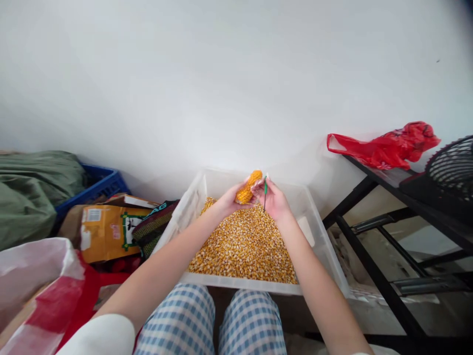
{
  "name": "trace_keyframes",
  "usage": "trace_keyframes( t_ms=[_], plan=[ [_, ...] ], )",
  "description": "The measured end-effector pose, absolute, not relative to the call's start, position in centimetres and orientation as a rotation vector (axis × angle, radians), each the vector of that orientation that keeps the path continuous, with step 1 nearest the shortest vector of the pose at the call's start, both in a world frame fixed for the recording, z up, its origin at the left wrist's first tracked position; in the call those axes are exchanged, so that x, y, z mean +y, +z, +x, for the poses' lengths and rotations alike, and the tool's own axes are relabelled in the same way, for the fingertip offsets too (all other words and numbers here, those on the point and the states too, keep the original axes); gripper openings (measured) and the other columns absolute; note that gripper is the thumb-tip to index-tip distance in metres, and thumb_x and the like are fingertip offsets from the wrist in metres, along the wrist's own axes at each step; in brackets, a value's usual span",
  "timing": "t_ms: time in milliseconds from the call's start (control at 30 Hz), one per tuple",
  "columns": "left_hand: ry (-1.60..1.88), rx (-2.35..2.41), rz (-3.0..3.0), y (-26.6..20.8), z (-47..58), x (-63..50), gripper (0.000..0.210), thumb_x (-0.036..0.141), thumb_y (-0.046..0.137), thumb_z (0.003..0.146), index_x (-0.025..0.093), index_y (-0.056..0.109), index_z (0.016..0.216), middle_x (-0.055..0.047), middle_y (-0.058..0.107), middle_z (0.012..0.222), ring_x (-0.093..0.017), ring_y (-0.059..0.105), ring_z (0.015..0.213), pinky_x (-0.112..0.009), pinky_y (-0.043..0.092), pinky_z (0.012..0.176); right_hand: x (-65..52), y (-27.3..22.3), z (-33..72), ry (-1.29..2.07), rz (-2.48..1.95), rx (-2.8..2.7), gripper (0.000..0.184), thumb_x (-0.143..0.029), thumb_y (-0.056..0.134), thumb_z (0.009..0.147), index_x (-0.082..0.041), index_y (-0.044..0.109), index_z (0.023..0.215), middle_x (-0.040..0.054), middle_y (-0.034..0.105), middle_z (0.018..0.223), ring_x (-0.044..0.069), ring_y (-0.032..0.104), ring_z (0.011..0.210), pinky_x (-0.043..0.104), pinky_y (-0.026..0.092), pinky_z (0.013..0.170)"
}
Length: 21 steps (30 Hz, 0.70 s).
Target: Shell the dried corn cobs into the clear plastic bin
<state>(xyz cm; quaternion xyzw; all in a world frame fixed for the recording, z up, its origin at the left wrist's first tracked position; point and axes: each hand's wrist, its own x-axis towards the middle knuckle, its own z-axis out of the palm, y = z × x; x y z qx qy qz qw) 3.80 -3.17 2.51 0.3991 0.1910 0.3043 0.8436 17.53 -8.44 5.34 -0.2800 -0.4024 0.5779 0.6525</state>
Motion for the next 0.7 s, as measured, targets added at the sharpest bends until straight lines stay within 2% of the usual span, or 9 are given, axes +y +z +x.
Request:
trace_keyframes(
  t_ms=[100,200,400,567,700],
  plan=[
    [0.754,0.506,0.840,3.1,4.4,-3.1,0.026,0.035,0.057,0.072,0.013,0.057,0.087,-0.006,0.062,0.072,-0.013,0.059,0.060,-0.027,0.048,0.059,-9.0,5.4,17.1,1.235,-0.646,-0.949,0.017,-0.035,0.054,0.076,-0.018,0.058,0.072,-0.0047,0.046,0.057,0.006,0.048,0.053,0.020,0.047,0.061],
    [0.814,0.517,0.813,4.5,4.8,-2.8,0.025,0.032,0.060,0.070,0.014,0.056,0.086,-0.006,0.062,0.069,-0.015,0.059,0.059,-0.030,0.050,0.060,-9.2,5.6,17.4,1.067,-0.702,-0.948,0.020,-0.037,0.052,0.077,-0.018,0.057,0.076,-0.0062,0.039,0.053,0.005,0.041,0.046,0.019,0.043,0.052],
    [0.915,0.504,0.698,5.2,4.6,-2.2,0.032,0.042,0.059,0.069,0.016,0.054,0.088,-0.004,0.061,0.065,-0.014,0.059,0.056,-0.029,0.050,0.055,-9.8,5.3,17.3,0.821,-0.809,-0.966,0.021,-0.040,0.054,0.076,-0.020,0.048,0.075,-0.0042,0.052,0.063,0.006,0.048,0.048,0.020,0.042,0.050],
    [0.941,0.523,0.678,3.9,4.0,-2.4,0.037,0.046,0.055,0.071,0.014,0.054,0.090,-0.003,0.059,0.057,-0.012,0.056,0.048,-0.026,0.048,0.051,-10.7,5.0,16.0,0.640,-0.940,-1.130,0.021,-0.041,0.049,0.078,-0.020,0.045,0.078,-0.0042,0.053,0.059,0.007,0.050,0.050,0.021,0.043,0.053],
    [0.956,0.542,0.684,3.8,3.4,-2.3,0.043,0.050,0.049,0.074,0.012,0.055,0.096,-0.005,0.060,0.059,-0.013,0.057,0.052,-0.024,0.047,0.050,-11.6,4.9,15.5,0.584,-1.047,-1.257,0.020,-0.041,0.046,0.080,-0.021,0.046,0.079,-0.0039,0.052,0.057,0.007,0.048,0.049,0.021,0.041,0.051]
  ],
)
